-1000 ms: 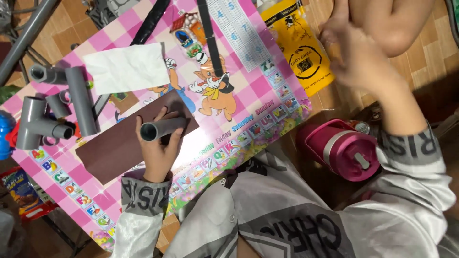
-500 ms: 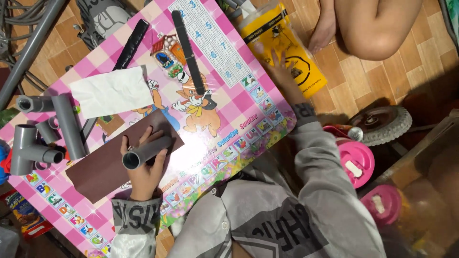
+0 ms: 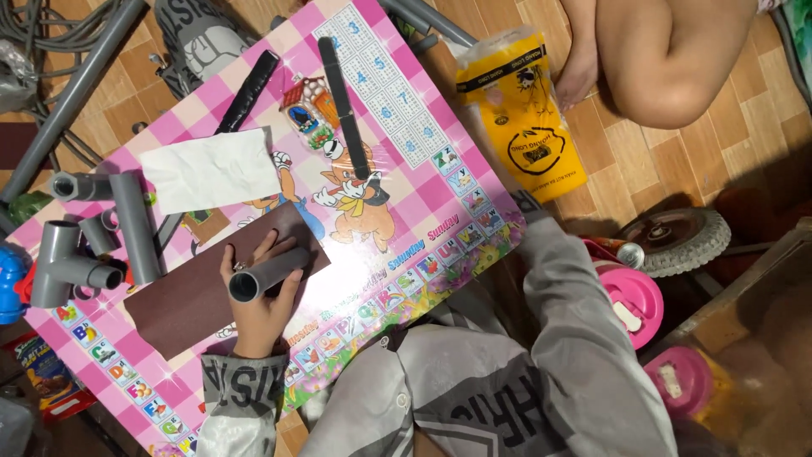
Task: Preparing and assembling PVC pipes by sanding, marking, cutting, and applying adhesive.
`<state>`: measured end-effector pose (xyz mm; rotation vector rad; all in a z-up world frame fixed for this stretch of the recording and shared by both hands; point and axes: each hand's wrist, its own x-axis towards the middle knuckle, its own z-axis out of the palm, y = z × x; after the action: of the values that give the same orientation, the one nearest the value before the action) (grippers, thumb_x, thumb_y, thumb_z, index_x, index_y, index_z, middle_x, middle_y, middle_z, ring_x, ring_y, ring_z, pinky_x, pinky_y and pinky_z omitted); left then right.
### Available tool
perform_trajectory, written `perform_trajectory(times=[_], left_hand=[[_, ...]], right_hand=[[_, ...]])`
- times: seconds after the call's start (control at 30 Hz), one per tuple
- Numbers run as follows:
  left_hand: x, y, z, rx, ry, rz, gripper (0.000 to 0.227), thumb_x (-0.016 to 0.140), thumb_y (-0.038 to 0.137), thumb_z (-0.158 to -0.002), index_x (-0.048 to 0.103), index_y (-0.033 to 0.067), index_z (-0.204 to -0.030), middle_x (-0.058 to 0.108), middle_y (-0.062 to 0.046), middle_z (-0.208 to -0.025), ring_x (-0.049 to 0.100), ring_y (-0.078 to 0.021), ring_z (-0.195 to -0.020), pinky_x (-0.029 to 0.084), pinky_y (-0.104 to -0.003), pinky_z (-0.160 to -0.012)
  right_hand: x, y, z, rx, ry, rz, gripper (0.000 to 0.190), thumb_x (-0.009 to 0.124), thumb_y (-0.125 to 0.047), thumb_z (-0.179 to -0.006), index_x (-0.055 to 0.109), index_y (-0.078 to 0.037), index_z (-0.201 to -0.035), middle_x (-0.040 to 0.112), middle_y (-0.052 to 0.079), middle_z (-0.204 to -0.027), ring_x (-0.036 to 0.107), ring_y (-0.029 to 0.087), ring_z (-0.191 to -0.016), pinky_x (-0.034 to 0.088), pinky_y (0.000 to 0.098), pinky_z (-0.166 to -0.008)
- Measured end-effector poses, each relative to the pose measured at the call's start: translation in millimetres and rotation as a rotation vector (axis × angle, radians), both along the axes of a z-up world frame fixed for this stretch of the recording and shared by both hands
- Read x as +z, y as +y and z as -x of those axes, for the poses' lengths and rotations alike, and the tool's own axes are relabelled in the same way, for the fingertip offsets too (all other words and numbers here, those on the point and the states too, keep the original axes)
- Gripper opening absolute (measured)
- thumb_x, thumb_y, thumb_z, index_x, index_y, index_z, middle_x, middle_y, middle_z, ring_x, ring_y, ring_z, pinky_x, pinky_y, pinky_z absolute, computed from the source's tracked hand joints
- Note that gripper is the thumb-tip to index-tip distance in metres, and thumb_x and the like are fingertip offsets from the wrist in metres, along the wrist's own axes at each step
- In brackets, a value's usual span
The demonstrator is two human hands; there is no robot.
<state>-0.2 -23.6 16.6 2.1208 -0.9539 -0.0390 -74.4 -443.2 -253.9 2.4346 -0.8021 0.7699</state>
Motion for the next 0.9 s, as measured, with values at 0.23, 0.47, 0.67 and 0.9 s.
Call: perform_trajectory(times=[0.23,0.47,0.67,0.9], left_hand=[[4,0,0,0.022,0.042,0.016,0.017,0.060,0.023,-0.080,0.059,0.0091,-0.089,0.063,-0.004,-0.100,0.052,-0.0213,-0.110,0.008,-0.050,-0.102],[6,2,-1,0.032,0.033,0.052,0.018,0.062,0.023,-0.078,0.060,0.0081,-0.089,0.064,-0.005,-0.098,0.053,-0.0231,-0.108,0.010,-0.051,-0.101],[2,3,0,0.030,0.006,0.078,0.021,0.062,0.024,-0.078,0.060,0.0072,-0.091,0.064,-0.006,-0.097,0.053,-0.0241,-0.107,0.009,-0.051,-0.101],[0,8,0,0.036,0.008,0.134,0.024,0.063,0.021,-0.077,0.058,0.0061,-0.095,0.064,-0.006,-0.096,0.053,-0.0255,-0.106,0.012,-0.054,-0.098]], right_hand=[[31,-10,-24,0.160,0.020,-0.170,0.029,0.038,-0.015,-0.085,0.056,-0.027,-0.104,0.045,0.005,-0.116,0.043,0.028,-0.098,0.038,0.0466,-0.072],[64,-24,-28,0.316,0.067,-0.338,0.022,0.042,-0.015,-0.085,0.059,-0.022,-0.096,0.050,0.004,-0.103,0.046,0.024,-0.086,0.039,0.0404,-0.067],[85,-38,-28,0.434,0.108,-0.495,0.018,0.045,-0.016,-0.085,0.062,-0.017,-0.090,0.055,0.003,-0.092,0.049,0.021,-0.075,0.040,0.0351,-0.063],[125,-32,-54,0.604,0.144,-0.670,0.018,0.048,-0.017,-0.086,0.065,-0.011,-0.083,0.060,0.001,-0.080,0.052,0.017,-0.063,0.041,0.0289,-0.058]])
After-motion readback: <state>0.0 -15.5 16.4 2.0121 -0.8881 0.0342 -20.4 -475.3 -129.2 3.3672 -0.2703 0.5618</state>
